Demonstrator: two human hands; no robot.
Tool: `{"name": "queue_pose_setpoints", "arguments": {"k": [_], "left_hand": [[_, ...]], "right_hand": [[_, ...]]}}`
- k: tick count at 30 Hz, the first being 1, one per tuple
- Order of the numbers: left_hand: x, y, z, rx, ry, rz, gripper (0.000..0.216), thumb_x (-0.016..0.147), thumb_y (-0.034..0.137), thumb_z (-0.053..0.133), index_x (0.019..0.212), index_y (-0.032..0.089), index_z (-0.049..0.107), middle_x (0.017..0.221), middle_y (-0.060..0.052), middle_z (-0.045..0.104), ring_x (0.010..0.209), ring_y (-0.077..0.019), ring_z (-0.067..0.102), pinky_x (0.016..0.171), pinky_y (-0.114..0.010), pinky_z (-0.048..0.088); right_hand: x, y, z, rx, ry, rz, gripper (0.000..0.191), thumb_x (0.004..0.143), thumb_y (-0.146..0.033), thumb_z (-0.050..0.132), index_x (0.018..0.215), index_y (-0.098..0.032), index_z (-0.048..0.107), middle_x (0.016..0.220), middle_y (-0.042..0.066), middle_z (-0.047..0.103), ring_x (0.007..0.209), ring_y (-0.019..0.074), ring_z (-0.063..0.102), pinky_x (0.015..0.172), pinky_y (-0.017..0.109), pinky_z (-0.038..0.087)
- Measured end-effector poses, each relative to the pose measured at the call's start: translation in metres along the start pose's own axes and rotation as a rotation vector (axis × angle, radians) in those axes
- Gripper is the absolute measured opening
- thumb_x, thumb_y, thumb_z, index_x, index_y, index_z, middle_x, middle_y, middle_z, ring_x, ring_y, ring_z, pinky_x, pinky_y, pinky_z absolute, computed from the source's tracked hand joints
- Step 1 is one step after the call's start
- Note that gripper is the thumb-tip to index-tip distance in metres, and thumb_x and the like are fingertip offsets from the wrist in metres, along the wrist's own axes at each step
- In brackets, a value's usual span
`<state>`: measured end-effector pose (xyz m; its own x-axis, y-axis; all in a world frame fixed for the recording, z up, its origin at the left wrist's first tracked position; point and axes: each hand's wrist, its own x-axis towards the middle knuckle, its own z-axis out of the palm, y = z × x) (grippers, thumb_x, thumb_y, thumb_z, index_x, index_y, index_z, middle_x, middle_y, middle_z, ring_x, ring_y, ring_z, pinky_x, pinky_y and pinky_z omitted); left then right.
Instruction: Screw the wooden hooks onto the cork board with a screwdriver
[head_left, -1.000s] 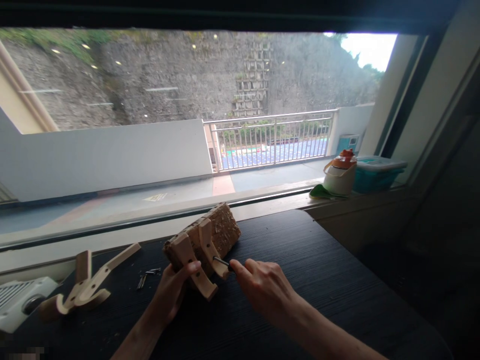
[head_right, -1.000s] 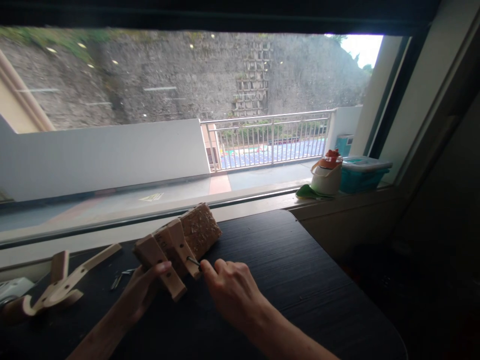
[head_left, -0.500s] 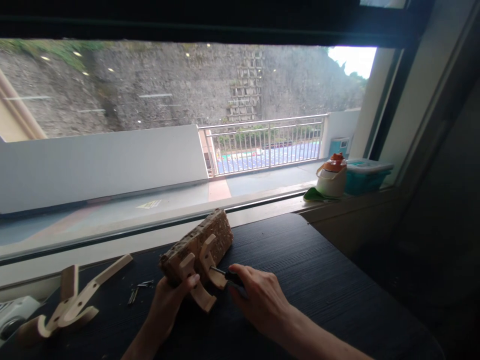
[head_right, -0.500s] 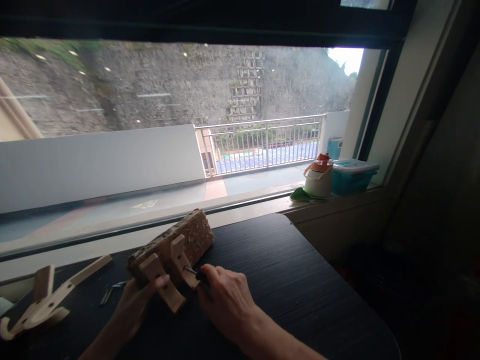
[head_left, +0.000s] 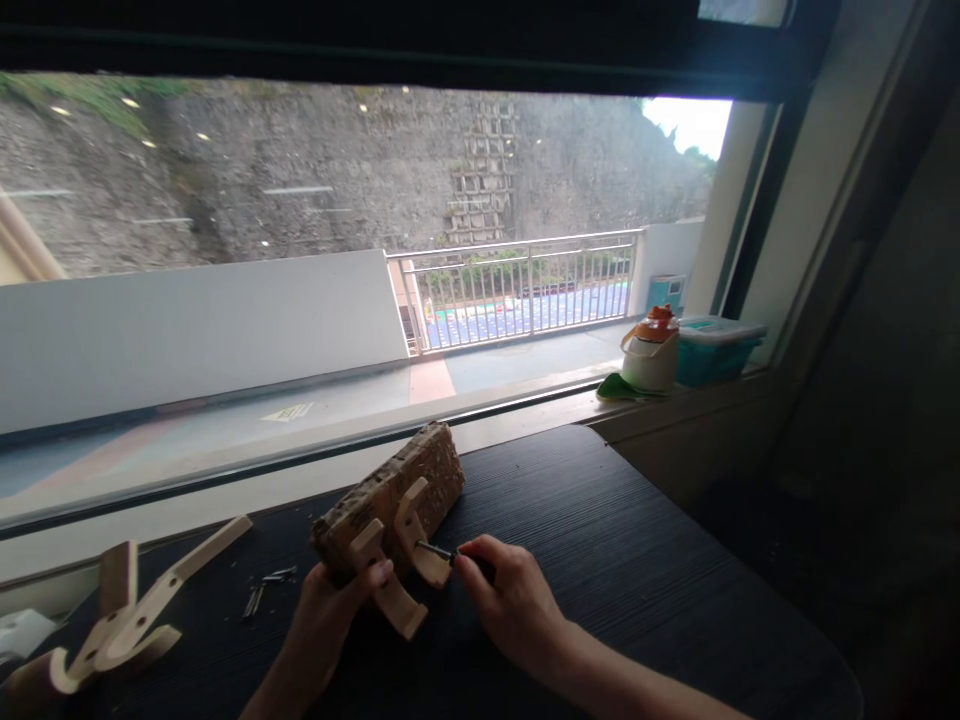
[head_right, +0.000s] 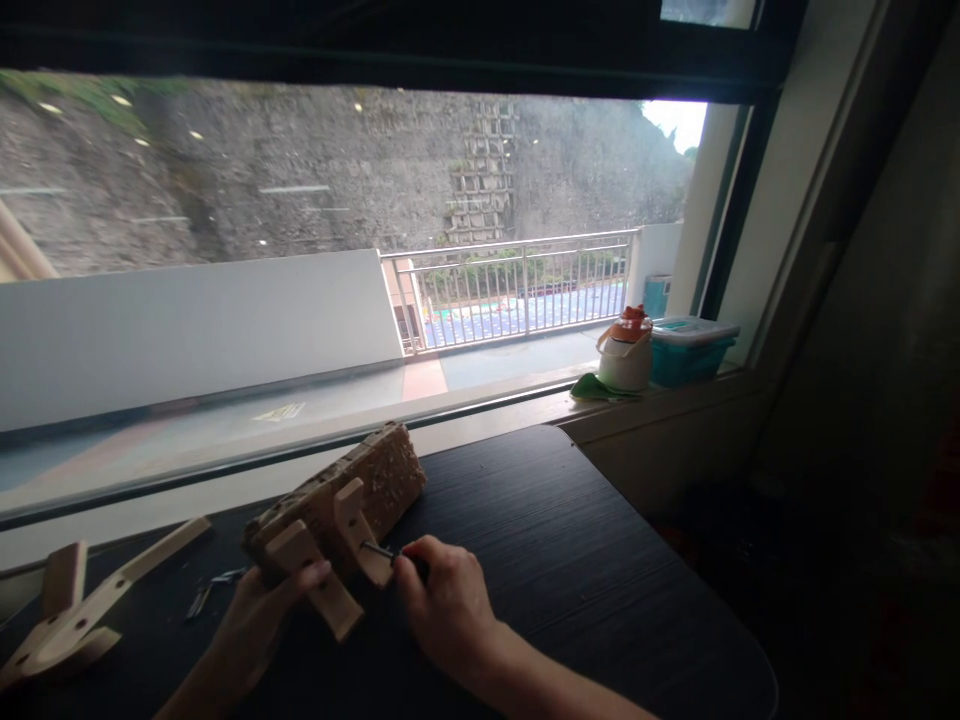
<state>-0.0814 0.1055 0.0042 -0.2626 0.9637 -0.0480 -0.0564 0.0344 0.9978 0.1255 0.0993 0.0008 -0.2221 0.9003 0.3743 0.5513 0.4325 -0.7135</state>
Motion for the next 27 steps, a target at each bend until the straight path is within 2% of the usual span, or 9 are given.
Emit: {"name": "queue_pose_setpoints", "arguments": {"k": [2,4,9,13,16,21,24,27], "left_hand": [[0.0006,-0.0003,-0.0010,0.009,-0.001,0.016,0.042,0.046,0.026,0.084,0.084,0.014,0.070,0.075,-0.001,0.071,0.076,-0.0222,0.064,0.065,-0.027,0.051],[0.0005,-0.0003,-0.0012,0.014,0.004,0.029,0.042,0.046,0.025,0.084,0.084,0.014,0.070,0.074,-0.001,0.071,0.076,-0.0220,0.064,0.066,-0.026,0.050],[-0.0007,-0.0009,-0.0007,0.014,-0.018,0.010,0.041,0.046,0.024,0.083,0.083,0.013,0.070,0.074,-0.002,0.071,0.076,-0.0223,0.064,0.068,-0.027,0.050],[0.0011,-0.0036,-0.0015,0.026,-0.028,-0.012,0.041,0.047,0.026,0.082,0.084,0.013,0.070,0.075,-0.002,0.071,0.076,-0.0230,0.064,0.068,-0.029,0.050],[0.0025,-0.0047,-0.0020,0.025,-0.031,-0.008,0.042,0.048,0.030,0.082,0.083,0.012,0.069,0.075,-0.002,0.070,0.076,-0.0228,0.063,0.068,-0.029,0.050],[0.0030,-0.0063,-0.0027,0.053,-0.021,0.019,0.041,0.050,0.036,0.082,0.080,0.013,0.068,0.069,-0.001,0.068,0.073,-0.0203,0.062,0.065,-0.027,0.049],[0.0033,-0.0081,-0.0021,0.033,-0.016,-0.003,0.042,0.052,0.037,0.082,0.083,0.013,0.068,0.073,-0.001,0.069,0.076,-0.0203,0.062,0.068,-0.027,0.049],[0.0038,-0.0092,-0.0012,0.012,0.002,-0.013,0.040,0.050,0.036,0.082,0.081,0.014,0.067,0.073,0.000,0.070,0.075,-0.0192,0.062,0.067,-0.026,0.050]], "right_hand": [[0.0024,-0.0015,-0.0014,0.042,-0.041,0.085,0.025,0.090,-0.032,0.045,0.085,-0.020,0.066,0.077,0.002,0.070,0.071,0.0147,0.065,0.062,0.023,0.043],[0.0044,-0.0017,-0.0038,-0.027,-0.056,0.052,0.024,0.090,-0.032,0.045,0.087,-0.020,0.066,0.074,0.002,0.070,0.069,0.0151,0.065,0.061,0.024,0.042],[0.0060,0.0018,-0.0093,-0.371,-0.005,-0.289,0.014,0.084,-0.026,0.054,0.095,-0.024,0.062,0.074,-0.001,0.065,0.064,0.0149,0.061,0.056,0.026,0.036],[0.0047,0.0037,-0.0077,-0.517,0.026,-0.408,0.015,0.086,-0.017,0.049,0.090,-0.024,0.061,0.069,-0.001,0.061,0.058,0.0139,0.057,0.053,0.027,0.033],[0.0028,0.0030,-0.0048,-0.374,-0.024,-0.300,0.016,0.088,-0.020,0.047,0.091,-0.022,0.063,0.072,0.000,0.065,0.063,0.0137,0.061,0.057,0.025,0.037],[0.0039,-0.0009,-0.0036,0.046,-0.097,0.116,0.025,0.087,-0.034,0.047,0.092,-0.021,0.068,0.085,0.002,0.071,0.078,0.0155,0.065,0.068,0.023,0.043],[0.0058,-0.0036,-0.0065,0.048,-0.150,0.145,0.026,0.088,-0.034,0.044,0.088,-0.022,0.068,0.081,0.002,0.071,0.076,0.0159,0.065,0.066,0.024,0.042],[0.0066,-0.0050,-0.0105,-0.130,-0.099,0.059,0.025,0.083,-0.034,0.051,0.103,-0.025,0.063,0.074,0.001,0.070,0.071,0.0187,0.066,0.063,0.026,0.040]]}}
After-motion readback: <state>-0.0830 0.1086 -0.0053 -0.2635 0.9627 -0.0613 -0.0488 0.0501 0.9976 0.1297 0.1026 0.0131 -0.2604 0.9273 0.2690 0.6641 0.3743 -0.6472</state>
